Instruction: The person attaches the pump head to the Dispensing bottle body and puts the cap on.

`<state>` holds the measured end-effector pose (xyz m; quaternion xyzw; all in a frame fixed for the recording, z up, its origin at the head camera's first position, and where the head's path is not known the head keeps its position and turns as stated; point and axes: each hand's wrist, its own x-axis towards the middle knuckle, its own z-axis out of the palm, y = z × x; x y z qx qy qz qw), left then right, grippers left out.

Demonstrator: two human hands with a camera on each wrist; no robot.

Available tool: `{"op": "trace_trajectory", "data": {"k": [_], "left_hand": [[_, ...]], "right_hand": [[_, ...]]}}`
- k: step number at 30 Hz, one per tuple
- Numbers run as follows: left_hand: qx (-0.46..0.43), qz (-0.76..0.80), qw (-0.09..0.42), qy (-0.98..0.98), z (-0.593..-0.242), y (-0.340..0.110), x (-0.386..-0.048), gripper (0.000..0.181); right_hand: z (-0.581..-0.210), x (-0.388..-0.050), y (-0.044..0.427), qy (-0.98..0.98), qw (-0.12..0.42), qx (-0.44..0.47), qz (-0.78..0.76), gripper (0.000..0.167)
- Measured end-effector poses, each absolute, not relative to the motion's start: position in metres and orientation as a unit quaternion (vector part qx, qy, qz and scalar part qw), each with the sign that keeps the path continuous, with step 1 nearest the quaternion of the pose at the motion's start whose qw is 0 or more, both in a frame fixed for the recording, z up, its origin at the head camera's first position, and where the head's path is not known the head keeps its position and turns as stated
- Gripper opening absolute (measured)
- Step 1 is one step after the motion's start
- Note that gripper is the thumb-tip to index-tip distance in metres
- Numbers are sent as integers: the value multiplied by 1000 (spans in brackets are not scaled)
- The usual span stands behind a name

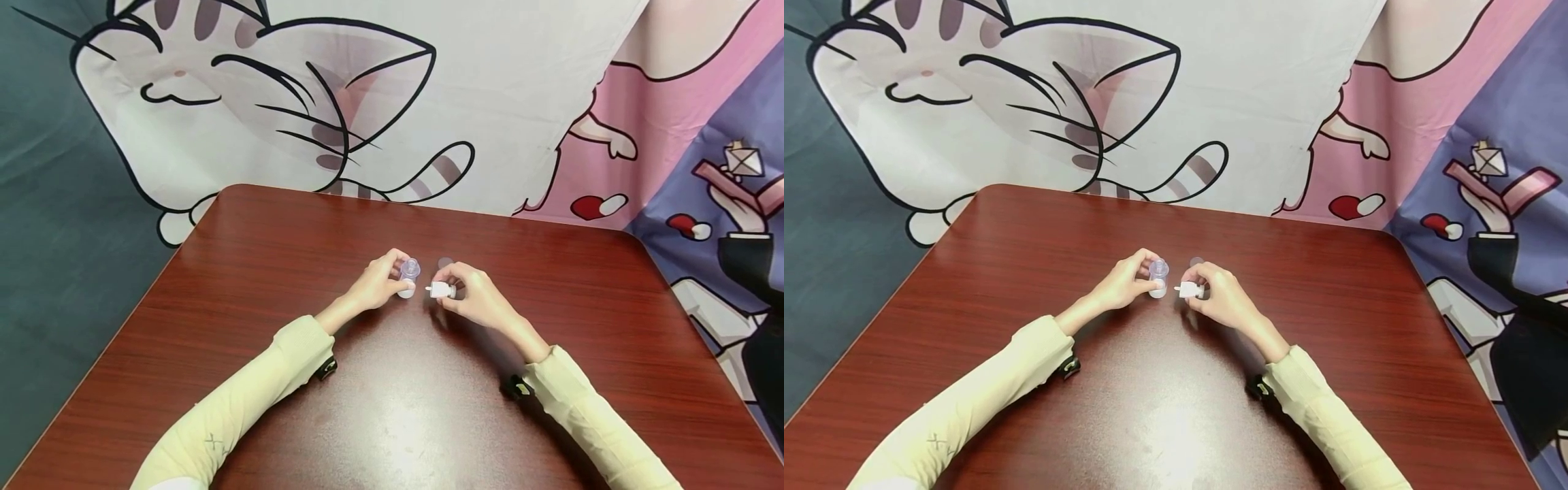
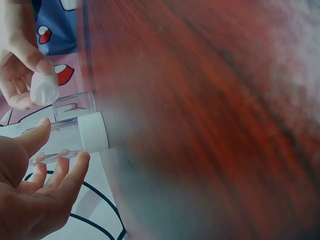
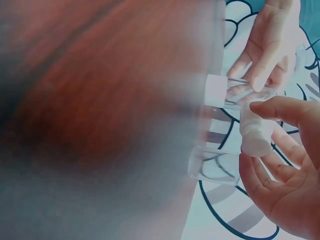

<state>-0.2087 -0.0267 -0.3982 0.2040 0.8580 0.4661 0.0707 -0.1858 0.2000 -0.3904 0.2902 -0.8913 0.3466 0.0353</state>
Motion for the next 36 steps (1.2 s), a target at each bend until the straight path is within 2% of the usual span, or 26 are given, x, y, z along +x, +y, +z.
{"op": "trace_trajectory", "data": {"k": [16, 24, 36], "left_hand": [[198, 469, 79, 857, -399, -25, -209, 41], [211, 470, 64, 855, -401, -25, -205, 37], [207, 462, 63, 860, -399, -27, -207, 41]], "right_hand": [[-386, -181, 195, -891, 55, 293, 343, 28], [-382, -179, 195, -889, 67, 295, 344, 28], [-376, -182, 192, -891, 80, 280, 349, 27]]}}
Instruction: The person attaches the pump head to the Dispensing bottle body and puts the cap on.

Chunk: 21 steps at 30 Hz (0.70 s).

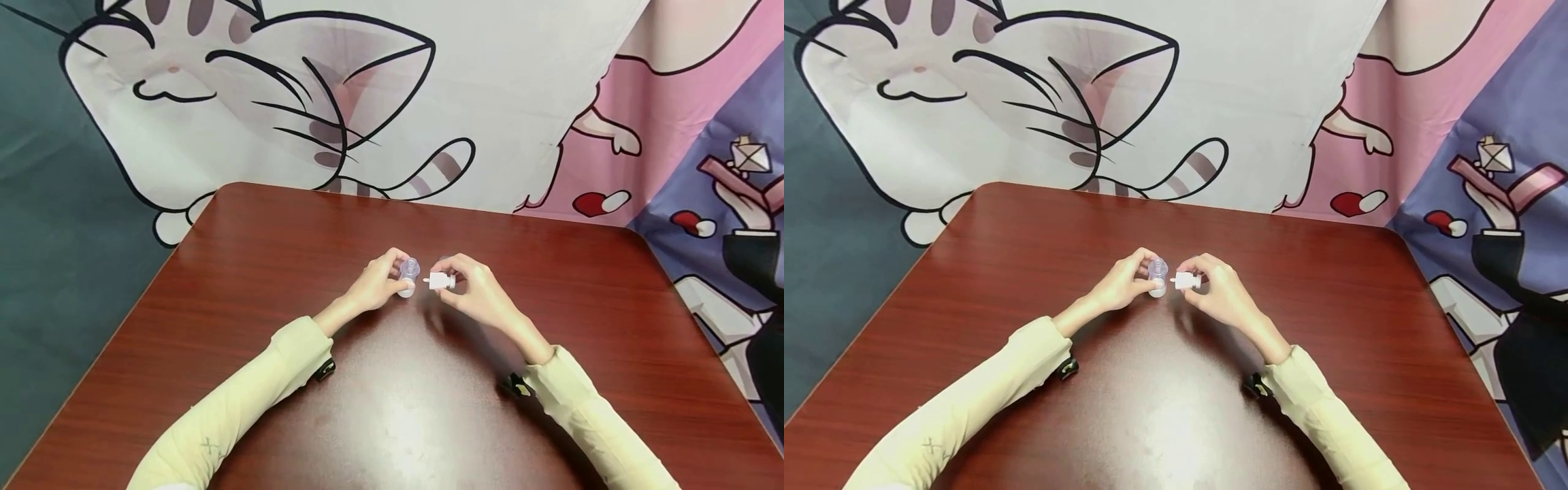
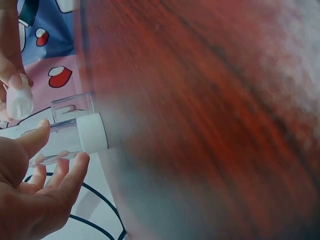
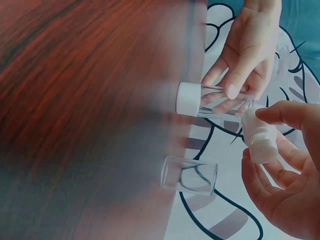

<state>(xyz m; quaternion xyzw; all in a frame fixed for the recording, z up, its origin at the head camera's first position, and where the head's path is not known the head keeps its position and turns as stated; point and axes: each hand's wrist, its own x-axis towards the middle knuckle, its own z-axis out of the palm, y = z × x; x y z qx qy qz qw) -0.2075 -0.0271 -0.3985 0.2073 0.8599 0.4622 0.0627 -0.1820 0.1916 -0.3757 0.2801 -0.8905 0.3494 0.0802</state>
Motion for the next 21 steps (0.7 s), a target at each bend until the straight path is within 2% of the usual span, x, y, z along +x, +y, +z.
{"op": "trace_trajectory", "data": {"k": [21], "left_hand": [[203, 471, 64, 856, -398, -25, -207, 40]], "right_hand": [[-369, -180, 188, -885, 94, 264, 372, 28]]}}
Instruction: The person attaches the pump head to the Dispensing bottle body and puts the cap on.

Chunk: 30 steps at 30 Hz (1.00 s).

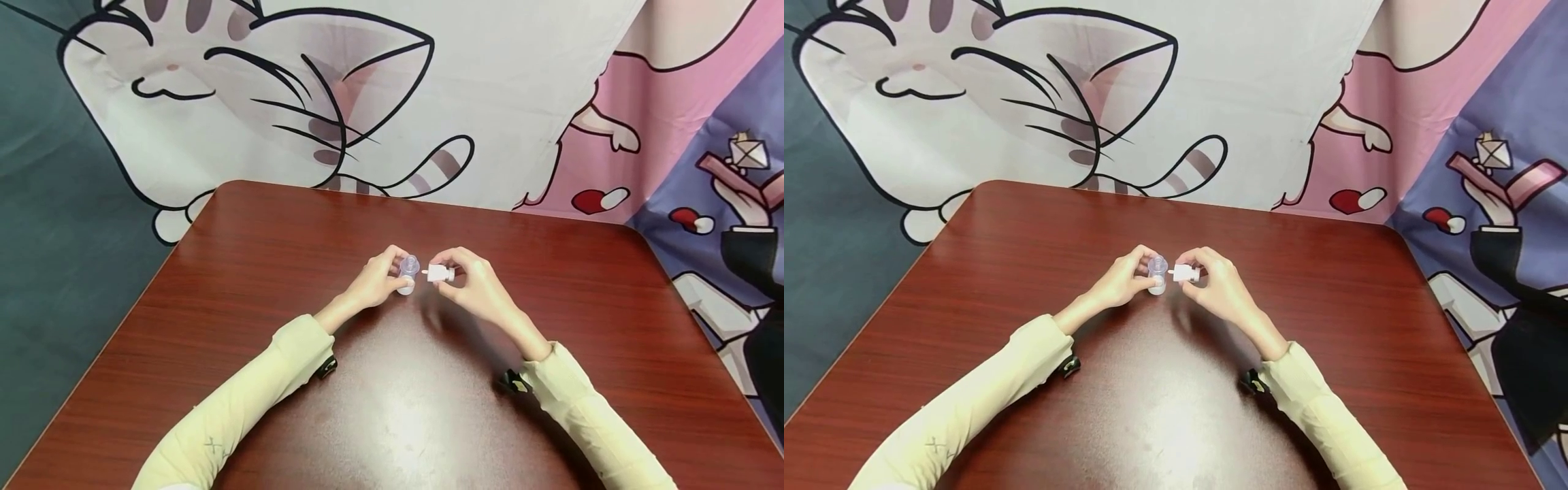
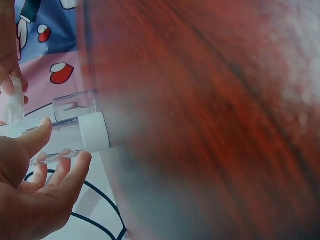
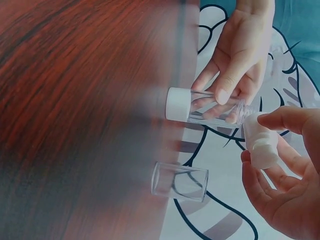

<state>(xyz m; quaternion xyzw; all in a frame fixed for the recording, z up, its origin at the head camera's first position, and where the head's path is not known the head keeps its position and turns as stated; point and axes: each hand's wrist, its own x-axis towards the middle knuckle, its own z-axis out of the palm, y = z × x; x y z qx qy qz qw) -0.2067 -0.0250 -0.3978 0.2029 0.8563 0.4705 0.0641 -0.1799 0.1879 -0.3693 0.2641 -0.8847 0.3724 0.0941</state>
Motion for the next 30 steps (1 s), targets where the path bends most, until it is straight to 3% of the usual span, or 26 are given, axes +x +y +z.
{"op": "trace_trajectory", "data": {"k": [30], "left_hand": [[194, 467, 82, 859, -397, -25, -209, 40]], "right_hand": [[-363, -183, 177, -879, 109, 250, 390, 28]]}}
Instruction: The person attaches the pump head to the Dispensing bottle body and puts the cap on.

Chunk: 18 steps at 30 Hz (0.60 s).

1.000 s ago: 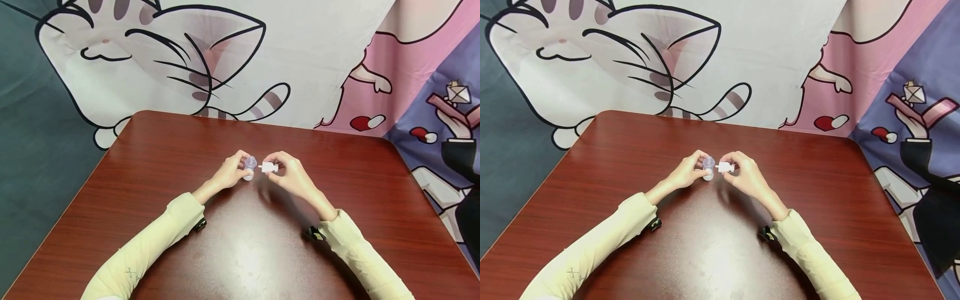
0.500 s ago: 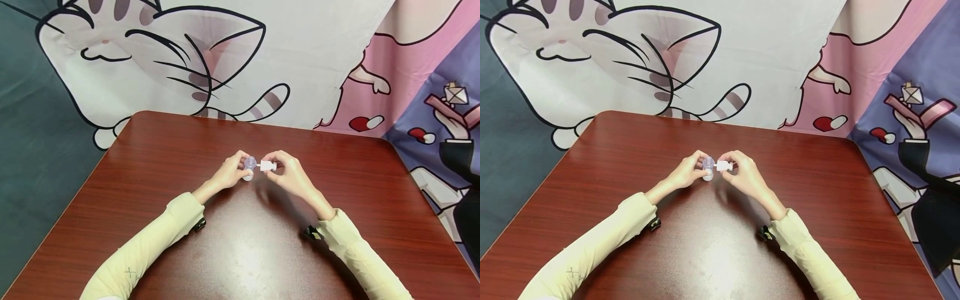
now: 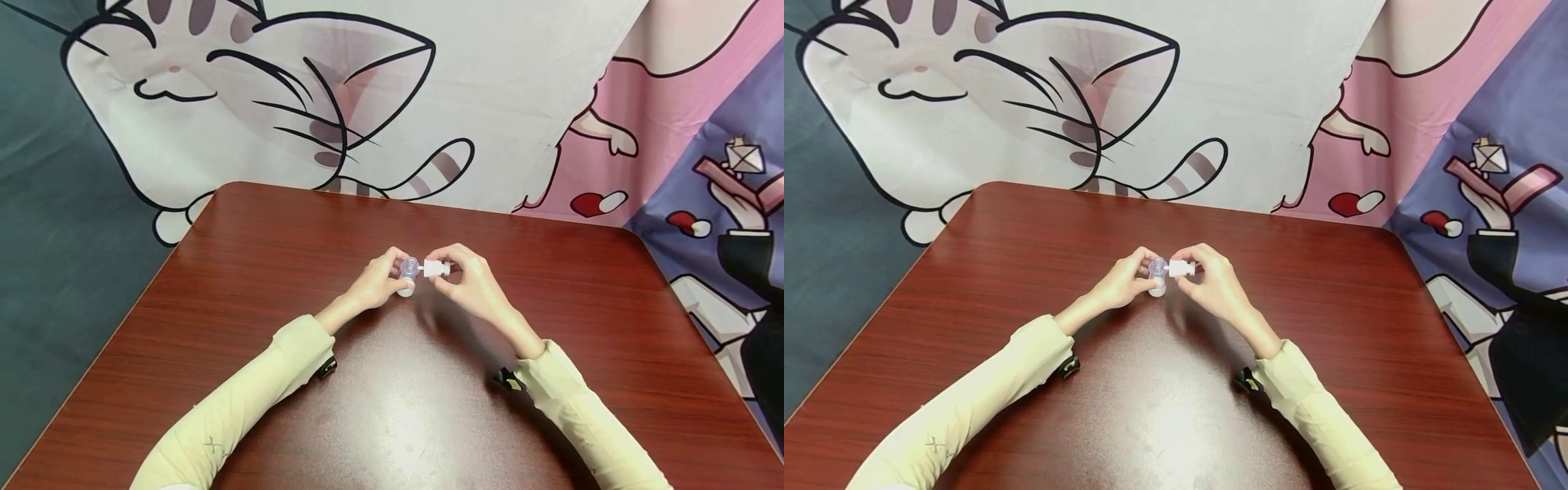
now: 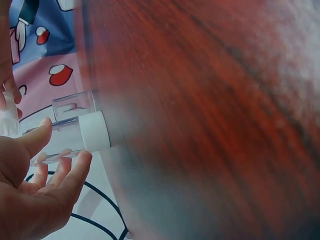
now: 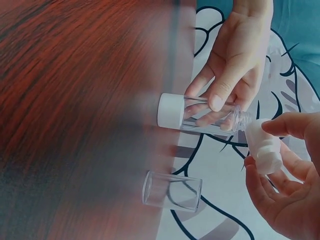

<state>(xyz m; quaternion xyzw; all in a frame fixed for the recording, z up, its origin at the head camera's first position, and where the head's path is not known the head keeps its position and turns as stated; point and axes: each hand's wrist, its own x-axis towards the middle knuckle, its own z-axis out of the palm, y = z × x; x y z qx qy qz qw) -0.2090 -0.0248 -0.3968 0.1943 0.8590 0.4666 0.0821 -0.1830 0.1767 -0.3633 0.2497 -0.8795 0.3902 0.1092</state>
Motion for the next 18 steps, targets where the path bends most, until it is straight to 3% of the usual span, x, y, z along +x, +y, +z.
{"op": "trace_trajectory", "data": {"k": [18], "left_hand": [[193, 465, 85, 860, -395, -26, -206, 40]], "right_hand": [[-365, -186, 172, -876, 117, 240, 403, 26]]}}
